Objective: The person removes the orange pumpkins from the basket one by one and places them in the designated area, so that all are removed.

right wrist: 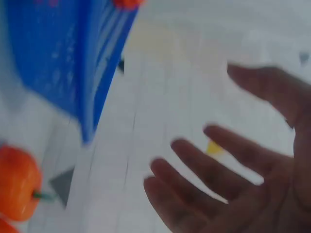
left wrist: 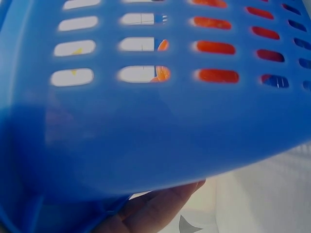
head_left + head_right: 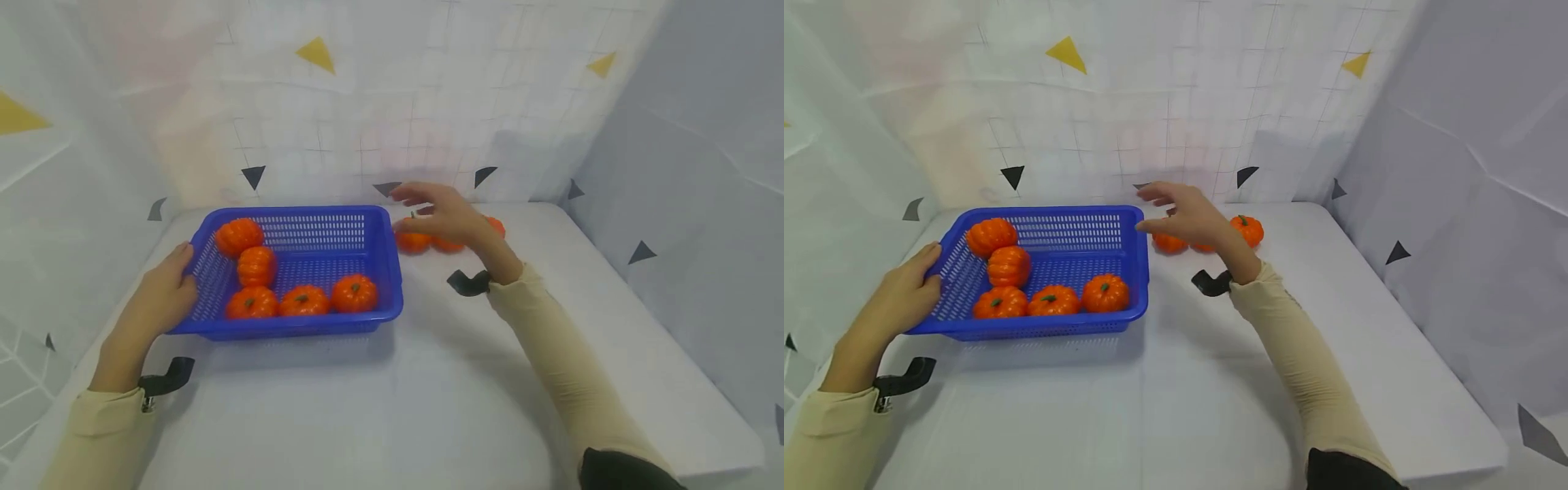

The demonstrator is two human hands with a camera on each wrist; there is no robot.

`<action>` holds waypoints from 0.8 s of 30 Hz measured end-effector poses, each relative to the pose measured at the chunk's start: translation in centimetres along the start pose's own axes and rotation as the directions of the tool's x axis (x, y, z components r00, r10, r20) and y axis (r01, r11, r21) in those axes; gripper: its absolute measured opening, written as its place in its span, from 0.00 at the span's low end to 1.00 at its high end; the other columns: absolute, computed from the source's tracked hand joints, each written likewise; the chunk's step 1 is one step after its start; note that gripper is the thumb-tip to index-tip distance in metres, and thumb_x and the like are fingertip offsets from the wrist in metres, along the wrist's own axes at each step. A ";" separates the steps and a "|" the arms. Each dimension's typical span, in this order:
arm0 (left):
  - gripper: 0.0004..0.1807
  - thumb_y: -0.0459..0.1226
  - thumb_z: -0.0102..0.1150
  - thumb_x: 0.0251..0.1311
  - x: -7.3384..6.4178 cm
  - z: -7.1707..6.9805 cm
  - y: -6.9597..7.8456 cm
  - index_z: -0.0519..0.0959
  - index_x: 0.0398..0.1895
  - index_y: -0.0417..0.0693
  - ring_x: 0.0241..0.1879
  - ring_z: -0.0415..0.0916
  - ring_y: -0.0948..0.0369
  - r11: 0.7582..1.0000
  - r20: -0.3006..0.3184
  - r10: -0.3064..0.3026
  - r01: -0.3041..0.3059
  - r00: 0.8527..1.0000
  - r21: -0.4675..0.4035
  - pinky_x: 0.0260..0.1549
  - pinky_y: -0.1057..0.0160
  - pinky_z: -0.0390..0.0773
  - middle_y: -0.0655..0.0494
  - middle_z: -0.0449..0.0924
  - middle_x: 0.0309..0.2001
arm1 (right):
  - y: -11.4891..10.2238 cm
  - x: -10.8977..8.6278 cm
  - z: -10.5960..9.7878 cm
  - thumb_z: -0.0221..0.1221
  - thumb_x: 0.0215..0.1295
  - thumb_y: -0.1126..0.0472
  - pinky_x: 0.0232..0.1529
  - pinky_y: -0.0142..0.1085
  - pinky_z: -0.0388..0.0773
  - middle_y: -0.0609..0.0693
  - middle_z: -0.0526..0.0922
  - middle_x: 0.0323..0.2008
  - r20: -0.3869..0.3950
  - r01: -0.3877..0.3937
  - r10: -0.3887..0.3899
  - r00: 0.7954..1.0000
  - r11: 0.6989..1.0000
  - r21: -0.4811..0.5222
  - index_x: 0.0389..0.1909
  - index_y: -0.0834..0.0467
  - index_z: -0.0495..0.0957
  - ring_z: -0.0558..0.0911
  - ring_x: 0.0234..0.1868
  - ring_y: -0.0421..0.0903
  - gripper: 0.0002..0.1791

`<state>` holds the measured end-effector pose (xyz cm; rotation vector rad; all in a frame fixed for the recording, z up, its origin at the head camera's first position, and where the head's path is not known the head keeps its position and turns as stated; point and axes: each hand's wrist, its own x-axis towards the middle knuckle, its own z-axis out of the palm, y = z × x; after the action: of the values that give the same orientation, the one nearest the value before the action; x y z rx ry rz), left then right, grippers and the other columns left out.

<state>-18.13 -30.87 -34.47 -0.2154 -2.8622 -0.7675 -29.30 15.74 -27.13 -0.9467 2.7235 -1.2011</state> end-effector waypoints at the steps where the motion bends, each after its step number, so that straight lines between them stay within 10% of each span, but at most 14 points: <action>1: 0.33 0.28 0.37 0.71 -0.1 0.0 0.0 0.48 0.76 0.20 0.74 0.45 0.26 1.000 -0.003 -0.007 0.007 1.000 0.002 0.71 0.31 0.45 0.19 0.46 0.75 | -1.2 0.4 0.6 0.72 0.64 0.53 0.62 0.47 0.78 0.50 0.80 0.63 0.098 0.037 -0.036 0.995 0.999 -0.007 0.68 0.55 0.77 0.77 0.64 0.51 0.32; 6: 0.33 0.29 0.37 0.72 -0.2 0.2 -0.1 0.48 0.76 0.20 0.74 0.46 0.26 1.000 -0.002 -0.016 0.016 1.000 -0.001 0.71 0.31 0.45 0.20 0.46 0.76 | -3.9 2.1 3.5 0.72 0.65 0.53 0.58 0.41 0.81 0.45 0.79 0.65 0.457 0.113 -0.065 0.887 0.991 -0.078 0.70 0.52 0.76 0.80 0.61 0.47 0.33; 12: 0.33 0.29 0.38 0.72 0.0 0.1 0.3 0.48 0.76 0.20 0.74 0.46 0.26 1.000 0.013 -0.013 0.013 1.000 -0.006 0.71 0.31 0.46 0.20 0.45 0.76 | -3.8 3.2 5.9 0.72 0.64 0.58 0.58 0.42 0.80 0.49 0.73 0.71 0.629 0.085 0.019 0.777 0.987 -0.134 0.73 0.51 0.73 0.78 0.63 0.52 0.36; 24: 0.33 0.30 0.38 0.73 0.0 0.1 0.5 0.47 0.77 0.22 0.73 0.46 0.25 0.999 0.027 -0.038 0.039 0.999 -0.004 0.68 0.28 0.48 0.20 0.45 0.76 | -3.3 3.9 10.3 0.72 0.62 0.65 0.60 0.43 0.80 0.47 0.77 0.66 0.675 0.152 0.170 0.718 0.908 -0.391 0.74 0.46 0.72 0.74 0.62 0.47 0.39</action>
<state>-18.07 -30.40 -34.32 -0.1730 -2.8980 -0.7845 -28.19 5.12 -31.36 -1.1175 2.3327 -0.1230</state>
